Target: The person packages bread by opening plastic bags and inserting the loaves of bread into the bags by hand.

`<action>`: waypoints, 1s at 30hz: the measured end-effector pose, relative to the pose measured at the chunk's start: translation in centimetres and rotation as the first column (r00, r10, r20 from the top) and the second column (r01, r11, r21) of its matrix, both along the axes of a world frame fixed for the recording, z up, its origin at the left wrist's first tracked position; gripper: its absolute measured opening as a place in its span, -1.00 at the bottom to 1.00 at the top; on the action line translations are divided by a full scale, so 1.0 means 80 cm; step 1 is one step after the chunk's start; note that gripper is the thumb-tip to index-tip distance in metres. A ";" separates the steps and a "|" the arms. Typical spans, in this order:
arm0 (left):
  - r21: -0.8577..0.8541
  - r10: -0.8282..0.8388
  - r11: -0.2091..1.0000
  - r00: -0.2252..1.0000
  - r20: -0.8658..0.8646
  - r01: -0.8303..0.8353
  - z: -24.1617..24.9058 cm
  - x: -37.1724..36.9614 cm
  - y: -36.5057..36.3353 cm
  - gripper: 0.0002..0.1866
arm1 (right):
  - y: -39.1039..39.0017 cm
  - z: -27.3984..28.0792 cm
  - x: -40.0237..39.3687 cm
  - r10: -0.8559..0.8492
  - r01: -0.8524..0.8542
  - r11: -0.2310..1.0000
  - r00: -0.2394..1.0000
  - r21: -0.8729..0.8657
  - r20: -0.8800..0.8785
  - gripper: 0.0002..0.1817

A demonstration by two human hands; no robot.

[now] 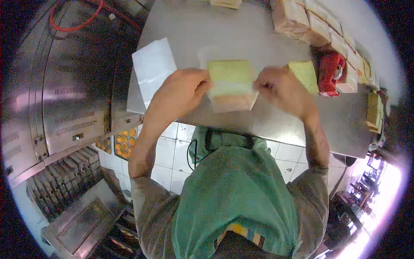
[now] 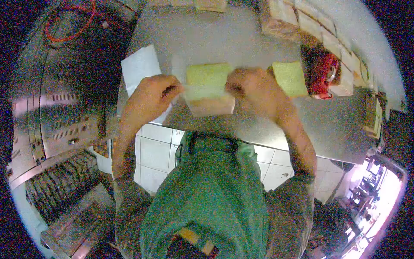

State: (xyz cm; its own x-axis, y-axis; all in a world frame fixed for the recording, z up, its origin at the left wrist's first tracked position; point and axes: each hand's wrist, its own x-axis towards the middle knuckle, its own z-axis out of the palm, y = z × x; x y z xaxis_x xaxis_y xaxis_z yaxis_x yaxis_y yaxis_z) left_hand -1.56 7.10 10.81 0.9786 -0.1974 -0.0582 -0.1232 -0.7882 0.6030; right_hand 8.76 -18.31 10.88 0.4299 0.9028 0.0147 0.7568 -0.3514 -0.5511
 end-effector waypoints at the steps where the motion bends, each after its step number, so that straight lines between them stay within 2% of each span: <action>1: -0.001 -0.011 1.000 1.000 0.023 0.011 -0.002 -0.003 0.001 -0.82 | 0.002 0.002 -0.006 0.020 -0.020 1.000 1.000 0.020 0.010 -0.93; 2: 0.001 -0.032 0.999 0.998 0.045 0.032 -0.003 -0.003 0.003 -0.83 | 0.005 0.015 -0.012 0.057 -0.049 0.997 0.984 0.054 -0.170 -0.94; 5: -0.024 0.067 0.998 0.997 0.030 -0.066 -0.008 -0.005 0.004 -0.84 | -0.005 0.007 -0.003 -0.110 0.106 0.990 0.993 0.091 0.033 -0.94; 6: 0.044 0.039 0.998 0.999 0.026 -0.040 -0.005 -0.012 0.002 -0.85 | -0.005 0.007 -0.011 -0.084 0.086 0.995 0.996 0.051 -0.042 -0.93; 8: -0.048 0.009 0.999 1.000 0.002 -0.009 -0.005 -0.026 -0.002 -0.85 | -0.009 0.006 -0.040 -0.043 0.037 0.999 0.978 -0.031 -0.206 -0.88; 10: -0.091 -0.034 0.995 0.999 -0.038 0.031 -0.019 -0.039 0.002 -0.84 | -0.020 -0.003 -0.040 -0.075 0.074 0.997 0.963 -0.015 -0.260 -0.87; 11: -0.170 0.027 0.985 0.998 -0.054 -0.036 -0.024 -0.046 0.003 -0.82 | -0.026 -0.005 -0.040 -0.095 0.097 0.995 0.954 -0.009 -0.284 -0.86; 13: -0.317 0.144 0.933 0.984 -0.102 -0.169 -0.024 -0.056 0.001 -0.76 | -0.034 -0.005 -0.039 -0.200 0.212 0.977 0.929 0.005 -0.311 -0.82; 14: -0.298 0.177 0.930 0.973 -0.145 -0.214 -0.018 -0.057 0.001 -0.67 | -0.037 -0.006 -0.042 -0.249 0.265 0.964 0.911 0.006 -0.330 -0.80; 17: -0.251 0.387 0.864 0.895 -0.223 -0.436 0.003 -0.034 -0.014 -0.53 | -0.002 -0.012 -0.042 -0.658 0.677 0.731 0.733 0.089 -0.175 -0.73; 20: -0.221 0.394 0.884 0.911 -0.125 -0.412 -0.026 0.005 -0.009 -0.46 | 0.009 -0.031 -0.018 -0.676 0.687 0.719 0.727 0.104 -0.124 -0.68; 23: -0.239 0.354 0.903 0.933 -0.062 -0.358 -0.015 0.015 -0.018 -0.47 | 0.005 -0.034 -0.011 -0.495 0.505 0.850 0.863 0.148 -0.099 -0.65; 25: -0.294 0.330 0.896 0.942 -0.058 -0.332 0.001 0.004 -0.028 -0.48 | 0.009 -0.034 -0.006 -0.547 0.561 0.801 0.827 0.208 -0.128 -0.67; 28: -0.268 0.421 0.880 0.905 0.062 -0.391 -0.039 0.029 -0.007 -0.53 | 0.010 -0.037 -0.010 -0.618 0.679 0.703 0.731 0.213 -0.291 -0.72; 30: -0.513 0.543 0.732 0.838 0.041 -0.449 -0.061 0.024 -0.001 -0.57 | 0.007 -0.049 -0.005 -0.630 0.768 0.594 0.629 0.238 -0.455 -0.74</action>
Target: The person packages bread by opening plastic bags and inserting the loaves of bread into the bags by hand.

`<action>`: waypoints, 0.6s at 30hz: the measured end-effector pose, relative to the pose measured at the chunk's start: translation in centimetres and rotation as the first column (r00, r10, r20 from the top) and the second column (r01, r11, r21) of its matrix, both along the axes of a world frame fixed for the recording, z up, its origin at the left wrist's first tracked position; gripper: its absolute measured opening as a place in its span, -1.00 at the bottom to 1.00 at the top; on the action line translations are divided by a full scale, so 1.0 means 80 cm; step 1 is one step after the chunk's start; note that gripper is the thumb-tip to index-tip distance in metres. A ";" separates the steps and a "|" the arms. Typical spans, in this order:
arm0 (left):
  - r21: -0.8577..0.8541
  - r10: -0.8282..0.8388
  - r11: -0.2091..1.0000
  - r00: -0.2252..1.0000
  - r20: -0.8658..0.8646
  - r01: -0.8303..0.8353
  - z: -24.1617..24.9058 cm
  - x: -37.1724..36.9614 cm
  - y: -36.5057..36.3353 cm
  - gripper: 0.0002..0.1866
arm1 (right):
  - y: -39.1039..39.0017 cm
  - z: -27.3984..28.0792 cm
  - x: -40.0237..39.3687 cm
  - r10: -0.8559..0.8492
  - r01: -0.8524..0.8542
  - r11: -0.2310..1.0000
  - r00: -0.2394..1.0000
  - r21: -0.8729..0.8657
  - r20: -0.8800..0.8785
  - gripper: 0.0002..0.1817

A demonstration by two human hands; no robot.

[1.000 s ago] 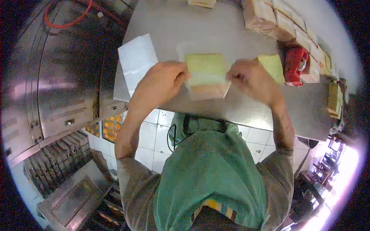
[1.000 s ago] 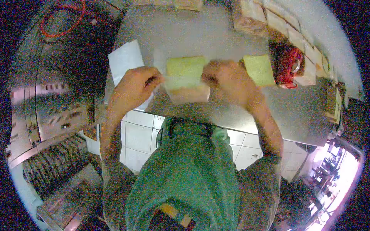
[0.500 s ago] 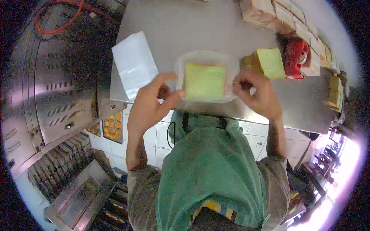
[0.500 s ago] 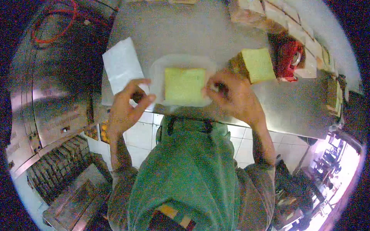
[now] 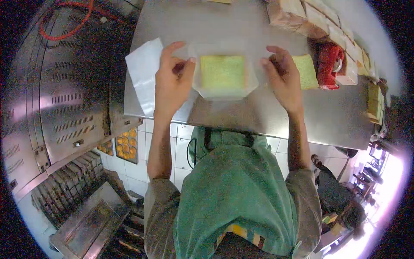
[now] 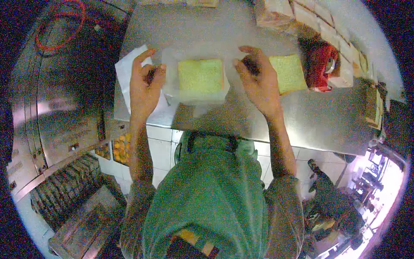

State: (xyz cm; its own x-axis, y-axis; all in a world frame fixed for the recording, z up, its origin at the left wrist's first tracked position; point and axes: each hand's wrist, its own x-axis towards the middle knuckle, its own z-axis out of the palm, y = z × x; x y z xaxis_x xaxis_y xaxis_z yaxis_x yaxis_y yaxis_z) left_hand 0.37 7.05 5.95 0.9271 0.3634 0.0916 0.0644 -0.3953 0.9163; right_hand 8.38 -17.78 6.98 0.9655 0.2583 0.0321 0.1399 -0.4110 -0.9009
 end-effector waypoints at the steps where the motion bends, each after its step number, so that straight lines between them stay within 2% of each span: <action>1: -0.127 0.065 0.990 0.997 0.043 -0.059 -0.014 -0.009 0.001 -0.58 | -0.009 -0.025 -0.005 -0.056 0.062 0.992 0.997 0.105 -0.057 -0.72; 2: -0.295 0.109 0.950 0.994 0.015 -0.100 -0.029 -0.018 -0.003 -0.57 | -0.017 -0.051 -0.010 -0.105 0.128 0.970 0.988 0.207 -0.116 -0.70; 4: -0.422 0.193 0.880 0.976 -0.100 -0.217 -0.072 -0.035 -0.018 -0.45 | -0.033 -0.102 -0.031 0.001 0.049 0.976 0.973 0.214 -0.230 -0.50; 5: -0.573 0.126 0.802 0.986 -0.111 -0.167 -0.120 -0.047 -0.022 -0.33 | -0.030 -0.127 -0.041 0.035 0.053 0.961 0.950 0.271 -0.309 -0.42; 6: -0.724 0.114 0.648 0.969 -0.217 -0.238 -0.109 -0.054 -0.049 -0.31 | -0.027 -0.154 -0.056 0.073 0.063 0.944 0.919 0.325 -0.388 -0.34; 7: -0.759 0.010 0.612 0.962 -0.273 -0.222 -0.127 -0.064 -0.055 -0.34 | -0.028 -0.191 -0.074 0.063 0.080 0.950 0.898 0.302 -0.435 -0.31; 9: -0.652 0.009 0.745 0.980 -0.200 -0.140 -0.198 -0.083 -0.072 -0.34 | -0.021 -0.281 -0.112 0.032 0.149 0.936 0.865 0.318 -0.500 -0.30; 11: -0.774 0.098 0.563 0.953 -0.285 -0.290 -0.146 -0.062 -0.089 -0.35 | 0.014 -0.295 -0.109 0.022 0.202 0.912 0.845 0.358 -0.534 -0.34; 12: -0.791 0.133 0.543 0.958 -0.253 -0.284 -0.151 -0.050 -0.080 -0.35 | 0.031 -0.301 -0.108 0.017 0.230 0.898 0.835 0.376 -0.550 -0.35; 13: -0.807 0.169 0.522 0.961 -0.221 -0.277 -0.163 -0.038 -0.069 -0.35 | 0.064 -0.252 -0.095 0.053 0.335 0.772 0.813 0.540 -0.580 -0.34; 16: -0.849 0.257 0.474 0.959 -0.122 -0.235 -0.150 0.017 -0.015 -0.33 | 0.125 -0.171 -0.036 0.119 0.398 0.700 0.753 0.593 -0.647 -0.30; 17: -0.860 0.283 0.461 0.955 -0.090 -0.217 -0.141 0.039 0.008 -0.32 | 0.136 -0.175 -0.015 0.138 0.319 0.736 0.793 0.598 -0.593 -0.28; 18: -0.849 0.270 0.501 0.962 -0.032 -0.169 -0.143 0.058 0.033 -0.35 | 0.146 -0.186 0.008 0.158 0.239 0.767 0.829 0.595 -0.536 -0.26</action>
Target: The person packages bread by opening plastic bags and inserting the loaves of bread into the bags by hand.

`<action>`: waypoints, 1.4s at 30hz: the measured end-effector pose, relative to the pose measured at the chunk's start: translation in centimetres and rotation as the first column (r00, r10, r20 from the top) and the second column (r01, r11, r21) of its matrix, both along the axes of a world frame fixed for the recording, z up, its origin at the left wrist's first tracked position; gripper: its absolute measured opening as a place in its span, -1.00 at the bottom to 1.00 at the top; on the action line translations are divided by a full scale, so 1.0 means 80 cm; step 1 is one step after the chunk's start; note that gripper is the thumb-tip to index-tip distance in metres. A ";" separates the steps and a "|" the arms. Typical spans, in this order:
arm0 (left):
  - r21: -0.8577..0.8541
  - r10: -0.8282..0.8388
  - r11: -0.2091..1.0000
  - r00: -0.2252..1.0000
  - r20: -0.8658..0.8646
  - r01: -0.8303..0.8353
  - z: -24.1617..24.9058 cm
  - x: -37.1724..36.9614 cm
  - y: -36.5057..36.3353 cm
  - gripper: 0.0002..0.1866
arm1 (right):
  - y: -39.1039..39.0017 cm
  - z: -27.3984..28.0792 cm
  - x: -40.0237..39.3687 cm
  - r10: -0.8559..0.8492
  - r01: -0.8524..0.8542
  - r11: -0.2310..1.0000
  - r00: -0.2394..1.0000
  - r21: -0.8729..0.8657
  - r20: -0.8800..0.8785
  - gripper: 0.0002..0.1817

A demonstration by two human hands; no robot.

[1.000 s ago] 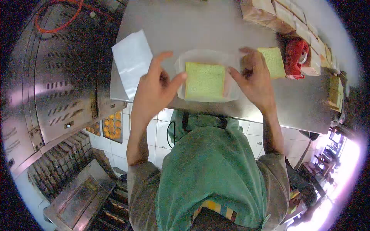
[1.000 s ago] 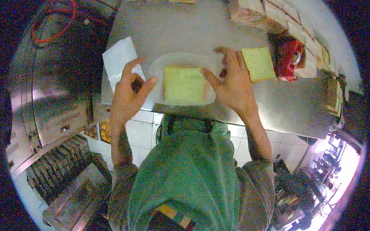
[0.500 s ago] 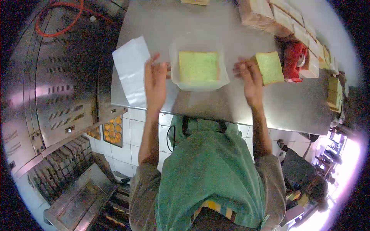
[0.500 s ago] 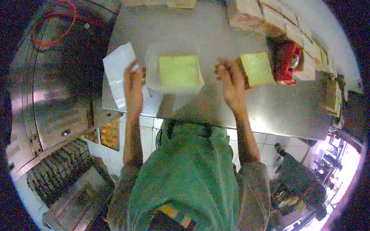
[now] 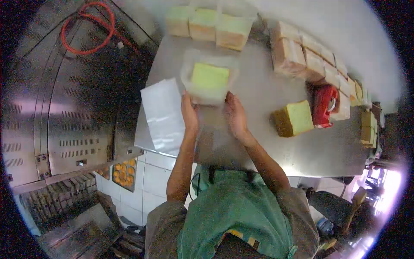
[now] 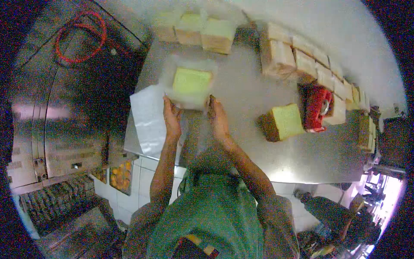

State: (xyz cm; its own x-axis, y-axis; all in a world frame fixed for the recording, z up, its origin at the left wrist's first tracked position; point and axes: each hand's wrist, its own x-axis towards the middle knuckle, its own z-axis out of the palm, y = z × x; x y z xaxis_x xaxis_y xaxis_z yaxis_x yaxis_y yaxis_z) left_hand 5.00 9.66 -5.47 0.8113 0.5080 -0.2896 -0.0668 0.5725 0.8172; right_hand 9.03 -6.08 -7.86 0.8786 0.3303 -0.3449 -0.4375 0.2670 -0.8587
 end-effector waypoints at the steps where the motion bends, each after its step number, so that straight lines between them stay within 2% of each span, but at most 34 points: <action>1: 0.044 -0.017 0.999 0.999 0.048 0.015 -0.009 0.019 0.025 -0.38 | 0.009 0.006 0.016 0.045 -0.043 0.999 0.996 -0.034 0.075 -0.25; 3: 0.321 -0.003 0.947 1.000 -0.005 0.005 -0.037 0.042 0.048 -0.35 | 0.010 0.010 0.025 0.078 -0.071 0.989 0.996 -0.132 0.045 -0.29; 4: 0.536 0.055 0.844 0.994 -0.090 0.002 -0.042 0.051 0.051 -0.28 | 0.007 -0.002 0.025 0.078 -0.071 0.985 0.996 -0.158 0.036 -0.34; 5: 0.491 0.109 0.871 0.983 -0.146 -0.024 -0.048 0.063 0.053 -0.24 | 0.004 -0.018 0.023 0.077 -0.071 0.980 0.997 -0.184 0.026 -0.39; 6: 0.442 0.161 0.895 0.966 -0.201 -0.057 -0.040 0.073 0.052 -0.20 | -0.005 -0.041 0.018 0.083 -0.054 0.972 0.989 -0.228 0.123 -0.45; 7: 0.113 0.167 0.983 0.953 -0.252 -0.142 0.003 0.084 0.037 -0.18 | -0.018 -0.069 0.009 0.092 -0.032 0.962 0.972 -0.270 0.214 -0.51; 8: -0.137 0.139 0.976 0.967 -0.214 -0.170 0.011 0.095 0.031 -0.18 | -0.025 -0.085 0.001 0.104 -0.006 0.951 0.948 -0.310 0.301 -0.57; 9: -0.378 0.136 0.903 0.971 -0.195 -0.203 0.019 0.107 0.025 -0.17 | -0.030 -0.083 -0.006 0.097 -0.001 0.947 0.955 -0.322 0.282 -0.61; 10: -0.517 0.135 0.841 0.988 -0.080 -0.157 0.007 0.126 0.026 -0.18 | -0.033 -0.073 -0.011 0.086 0.006 0.943 0.961 -0.332 0.263 -0.65; 11: -0.640 0.142 0.763 0.989 0.030 -0.090 -0.006 0.144 0.027 -0.19 | -0.036 -0.064 -0.017 0.068 0.019 0.939 0.968 -0.342 0.240 -0.69; 14: -0.645 0.274 0.763 0.927 0.258 -0.046 -0.027 0.193 0.034 -0.32 | -0.048 -0.050 -0.027 0.097 -0.036 0.938 0.982 -0.345 0.162 -0.63; 16: -0.502 0.333 0.842 0.922 0.199 -0.196 -0.024 0.213 0.038 -0.43 | -0.053 -0.019 -0.035 0.089 -0.048 0.941 0.990 -0.335 0.108 -0.65; 17: 0.004 0.306 0.943 0.875 0.376 -0.332 -0.070 0.232 0.055 -0.45 | -0.062 -0.010 -0.042 0.080 -0.051 0.943 0.994 -0.329 0.076 -0.65; 19: 0.180 0.269 0.907 0.854 0.445 -0.380 -0.091 0.253 0.069 -0.45 | -0.087 -0.030 -0.053 0.122 -0.044 0.906 0.979 -0.421 0.161 -0.67; 20: -0.046 0.260 0.964 0.887 0.382 -0.263 -0.075 0.253 0.077 -0.43 | -0.096 -0.036 -0.060 0.162 -0.054 0.885 0.967 -0.463 0.196 -0.67; 21: -0.297 0.267 0.939 0.913 0.308 -0.174 -0.055 0.252 0.084 -0.41 | -0.102 -0.036 -0.068 0.120 -0.026 0.897 0.975 -0.442 0.185 -0.69; 23: -0.572 0.166 0.819 0.933 0.318 0.049 -0.050 0.241 0.109 -0.37 | -0.109 -0.029 -0.087 0.062 0.005 0.919 0.986 -0.395 0.156 -0.71; 25: -0.575 0.172 0.817 0.967 0.190 -0.032 -0.007 0.214 0.099 -0.34 | -0.110 -0.013 -0.096 0.125 -0.029 0.822 0.983 -0.569 0.131 -0.73; 26: -0.538 0.185 0.839 0.972 0.147 -0.078 0.005 0.194 0.095 -0.33 | -0.107 -0.008 -0.098 0.173 -0.062 0.763 0.979 -0.643 0.111 -0.73; 27: -0.497 0.199 0.859 0.975 0.102 -0.123 0.016 0.173 0.091 -0.33 | -0.100 -0.008 -0.098 0.290 -0.022 0.708 0.920 -0.706 0.263 -0.73; 29: -0.335 0.237 0.919 0.970 0.055 -0.205 0.021 0.119 0.091 -0.34 | -0.076 -0.013 -0.097 0.524 0.088 0.635 0.680 -0.767 0.512 -0.73; 31: -0.116 0.264 0.962 0.955 0.139 -0.249 0.038 0.051 0.089 -0.37 | -0.037 -0.009 -0.090 0.685 0.018 0.626 0.464 -0.780 0.561 -0.70; 32: -0.003 0.260 0.964 0.948 0.182 -0.264 0.046 0.015 0.093 -0.39 | -0.014 -0.005 -0.089 0.737 -0.002 0.622 0.339 -0.783 0.584 -0.68; 33: 0.061 0.303 0.947 0.938 0.170 -0.317 0.041 -0.020 0.101 -0.47 | 0.012 -0.002 -0.090 0.749 0.017 0.625 0.270 -0.781 0.605 -0.66; 35: 0.275 0.396 0.872 0.914 0.090 -0.405 0.040 -0.093 0.105 -0.53 | 0.067 0.007 -0.106 0.761 0.059 0.633 0.136 -0.772 0.635 -0.63; 37: 0.261 0.532 0.816 0.847 0.010 -0.516 0.007 -0.161 0.117 -0.57 | 0.108 0.020 -0.115 0.775 0.124 0.626 0.007 -0.770 0.632 -0.63; 38: 0.307 0.561 0.795 0.827 -0.043 -0.523 -0.001 -0.189 0.113 -0.58 | 0.122 0.020 -0.118 0.779 0.162 0.624 -0.055 -0.764 0.625 -0.62; 40: 0.395 0.610 0.758 0.778 -0.149 -0.519 -0.006 -0.232 0.101 -0.60 | 0.140 -0.006 -0.126 0.848 0.167 0.530 -0.098 -0.832 0.521 -0.64; 42: 0.655 0.575 0.681 0.794 -0.199 -0.329 -0.018 -0.259 0.087 -0.60 | 0.149 -0.026 -0.133 0.884 0.197 0.467 -0.120 -0.862 0.451 -0.67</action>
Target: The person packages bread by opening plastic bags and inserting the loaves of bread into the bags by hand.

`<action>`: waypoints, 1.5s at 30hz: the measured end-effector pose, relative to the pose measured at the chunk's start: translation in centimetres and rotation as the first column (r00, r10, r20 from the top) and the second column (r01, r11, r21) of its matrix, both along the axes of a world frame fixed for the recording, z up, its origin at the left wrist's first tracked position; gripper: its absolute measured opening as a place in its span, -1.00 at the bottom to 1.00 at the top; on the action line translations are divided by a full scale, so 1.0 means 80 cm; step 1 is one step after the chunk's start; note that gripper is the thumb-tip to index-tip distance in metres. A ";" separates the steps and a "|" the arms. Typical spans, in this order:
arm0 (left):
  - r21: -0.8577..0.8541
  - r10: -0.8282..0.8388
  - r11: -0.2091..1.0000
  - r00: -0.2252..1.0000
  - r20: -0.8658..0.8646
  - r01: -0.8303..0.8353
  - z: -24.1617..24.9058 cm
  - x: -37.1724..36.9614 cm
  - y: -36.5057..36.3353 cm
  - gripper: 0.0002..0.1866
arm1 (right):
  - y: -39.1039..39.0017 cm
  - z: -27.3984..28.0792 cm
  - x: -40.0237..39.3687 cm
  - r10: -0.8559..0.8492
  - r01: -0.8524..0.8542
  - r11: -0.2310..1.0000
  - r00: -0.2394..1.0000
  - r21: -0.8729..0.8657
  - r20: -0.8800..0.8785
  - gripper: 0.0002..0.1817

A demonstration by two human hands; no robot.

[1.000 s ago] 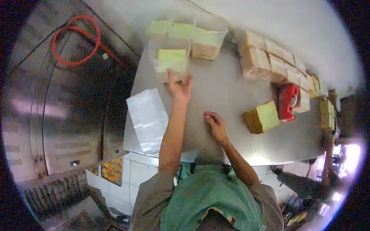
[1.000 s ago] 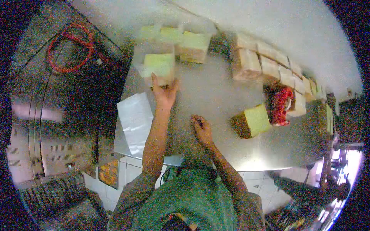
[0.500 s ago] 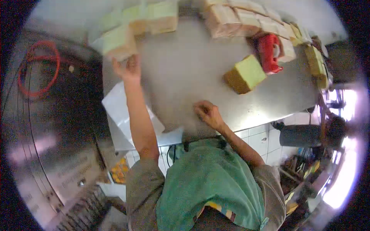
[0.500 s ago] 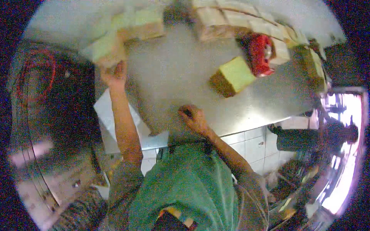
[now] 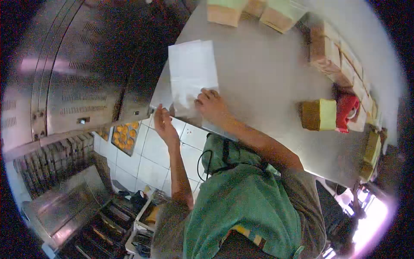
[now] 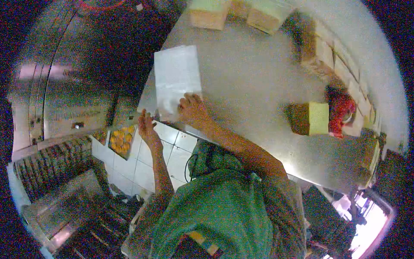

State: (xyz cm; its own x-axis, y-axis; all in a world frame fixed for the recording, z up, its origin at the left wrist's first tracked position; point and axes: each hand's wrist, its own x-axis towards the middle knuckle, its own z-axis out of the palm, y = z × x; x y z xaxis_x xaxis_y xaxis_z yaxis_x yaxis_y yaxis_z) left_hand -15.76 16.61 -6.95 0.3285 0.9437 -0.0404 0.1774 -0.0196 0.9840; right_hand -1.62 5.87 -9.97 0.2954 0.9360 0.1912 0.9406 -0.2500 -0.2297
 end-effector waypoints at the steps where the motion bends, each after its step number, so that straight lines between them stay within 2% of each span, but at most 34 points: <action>1: 0.103 -0.041 0.993 0.992 -0.121 0.054 -0.001 -0.007 -0.009 -0.60 | 0.000 -0.003 0.000 -0.008 0.008 1.000 1.000 -0.011 0.022 -0.69; 2: 0.108 -0.114 0.983 0.957 -0.266 0.147 0.000 -0.015 -0.018 -0.59 | 0.000 -0.005 0.000 -0.016 0.017 1.000 0.999 -0.022 0.045 -0.71; 3: 0.173 -0.174 0.953 0.918 -0.356 0.248 -0.013 -0.019 -0.020 -0.56 | 0.000 0.001 0.005 0.022 -0.022 0.999 1.000 -0.036 -0.002 -0.72; 5: 0.423 -0.135 0.780 0.784 -0.605 0.461 -0.042 -0.022 -0.031 -0.57 | -0.006 0.019 0.018 0.089 -0.095 0.994 0.991 -0.059 -0.100 -0.74; 6: 0.355 -0.121 0.808 0.722 -0.681 0.470 -0.036 -0.014 -0.044 -0.58 | -0.015 0.019 0.018 0.095 -0.091 0.995 0.990 0.038 -0.102 -0.74; 8: 0.393 -0.034 0.800 0.688 -0.724 0.453 -0.040 -0.001 -0.057 -0.59 | -0.038 0.016 0.014 0.102 -0.075 0.971 0.989 0.226 -0.110 -0.74; 11: 0.405 0.023 0.802 0.655 -0.755 0.439 -0.041 0.004 -0.059 -0.57 | -0.056 -0.004 0.013 0.146 -0.150 0.986 0.987 0.071 0.064 -0.70; 14: 0.387 0.039 0.810 0.618 -0.785 0.441 -0.038 0.011 -0.059 -0.57 | -0.063 -0.009 0.011 0.119 -0.116 0.983 0.993 -0.141 0.010 -0.74; 17: 0.428 0.116 0.782 0.569 -0.814 0.453 -0.041 0.018 -0.060 -0.56 | -0.064 0.000 0.044 0.106 -0.135 0.983 0.971 -0.128 -0.214 -0.78; 18: 0.486 0.154 0.763 0.611 -0.777 0.426 -0.030 0.025 -0.061 -0.49 | -0.068 0.009 0.051 0.009 -0.039 0.995 0.948 -0.087 -0.319 -0.79; 20: 0.467 0.084 0.816 0.731 -0.677 0.339 -0.005 0.035 -0.082 -0.46 | -0.083 0.027 0.064 -0.161 0.163 0.986 0.838 -0.041 -0.522 -0.79; 21: 0.448 0.050 0.842 0.784 -0.619 0.300 0.009 0.043 -0.099 -0.44 | -0.094 0.028 0.070 -0.146 0.226 0.971 0.825 0.082 -0.546 -0.77; 23: 0.289 -0.130 0.933 0.950 -0.283 0.214 0.005 0.061 -0.136 -0.46 | -0.116 0.027 0.079 -0.105 0.350 0.882 0.799 0.316 -0.592 -0.71; 24: -0.025 -0.296 0.955 0.949 -0.110 0.295 -0.002 0.070 -0.160 -0.41 | -0.129 0.036 0.080 -0.121 0.407 0.871 0.720 0.274 -0.684 -0.70; 26: -0.254 -0.368 0.888 0.924 0.108 0.383 0.023 0.097 -0.199 -0.38 | -0.163 0.059 0.079 -0.151 0.504 0.848 0.530 0.166 -0.834 -0.68; 27: -0.356 -0.379 0.827 0.899 0.218 0.435 0.032 0.107 -0.217 -0.36 | -0.180 0.058 0.083 -0.127 0.498 0.858 0.443 0.126 -0.888 -0.67; 29: -0.210 -0.473 0.841 0.866 0.161 0.499 0.022 0.120 -0.253 -0.37 | -0.220 0.054 0.091 -0.085 0.481 0.875 0.253 0.049 -0.964 -0.64; 30: -0.077 -0.520 0.847 0.850 0.083 0.526 0.023 0.126 -0.270 -0.36 | -0.239 0.060 0.090 0.063 0.532 0.846 -0.033 0.036 -0.997 -0.65; 31: 0.058 -0.543 0.838 0.840 -0.001 0.542 0.028 0.132 -0.288 -0.34 | -0.260 0.072 0.084 0.225 0.577 0.817 -0.305 0.009 -0.926 -0.66; 32: 0.247 -0.537 0.797 0.834 -0.127 0.551 0.035 0.136 -0.307 -0.30 | -0.281 0.084 0.079 0.382 0.611 0.791 -0.532 -0.030 -0.756 -0.66; 33: 0.424 -0.502 0.714 0.829 -0.244 0.557 0.049 0.139 -0.327 -0.27 | -0.299 0.096 0.072 0.338 0.675 0.737 -0.407 -0.031 -0.849 -0.66; 34: 0.353 -0.584 0.683 0.768 -0.263 0.640 0.076 0.137 -0.346 -0.22 | -0.314 0.108 0.062 0.272 0.735 0.678 -0.279 -0.023 -0.921 -0.66; 35: 0.373 -0.602 0.654 0.751 -0.271 0.658 0.075 0.135 -0.361 -0.22 | -0.329 0.113 0.059 0.189 0.789 0.615 -0.152 -0.004 -0.970 -0.66; 37: 0.410 -0.634 0.594 0.716 -0.292 0.692 0.070 0.132 -0.386 -0.21 | -0.368 0.091 0.067 0.159 0.804 0.593 -0.177 -0.049 -0.971 -0.67; 38: 0.335 -0.651 0.653 0.730 -0.210 0.679 0.060 0.131 -0.395 -0.17 | -0.386 0.083 0.069 0.145 0.809 0.583 -0.192 -0.074 -0.971 -0.68; 40: 0.167 -0.646 0.746 0.761 -0.048 0.644 0.047 0.130 -0.410 -0.09 | -0.414 0.082 0.068 0.379 0.772 0.635 -0.336 -0.021 -0.862 -0.70; 41: -0.089 -0.610 0.775 0.777 0.156 0.626 0.043 0.128 -0.416 -0.06 | -0.423 0.082 0.066 0.483 0.755 0.656 -0.403 0.016 -0.777 -0.71; 42: -0.341 -0.510 0.719 0.793 0.333 0.606 0.056 0.126 -0.422 -0.03 | -0.431 0.098 0.061 0.444 0.755 0.655 -0.378 0.007 -0.812 -0.76; 43: -0.564 -0.357 0.587 0.811 0.463 0.581 0.063 0.124 -0.426 -0.01 | -0.439 0.101 0.060 0.353 0.732 0.681 -0.349 -0.017 -0.868 -0.76; 44: -0.545 -0.339 0.564 0.775 0.533 0.621 0.025 0.119 -0.425 -0.04 | -0.449 0.102 0.060 0.257 0.708 0.705 -0.316 -0.047 -0.913 -0.76; 45: -0.523 -0.318 0.539 0.735 0.599 0.660 0.028 0.121 -0.427 -0.08 | -0.455 0.101 0.058 0.159 0.683 0.726 -0.278 -0.079 -0.947 -0.76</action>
State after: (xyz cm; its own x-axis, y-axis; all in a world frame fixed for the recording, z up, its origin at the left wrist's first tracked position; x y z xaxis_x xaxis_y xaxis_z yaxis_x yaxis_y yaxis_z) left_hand -6.05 -17.53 -4.75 0.8705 0.3730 -0.3212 -0.0371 0.7004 0.7128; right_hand 3.06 -30.56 -1.93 0.6865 0.5984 -0.4131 -0.5875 0.1216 -0.8001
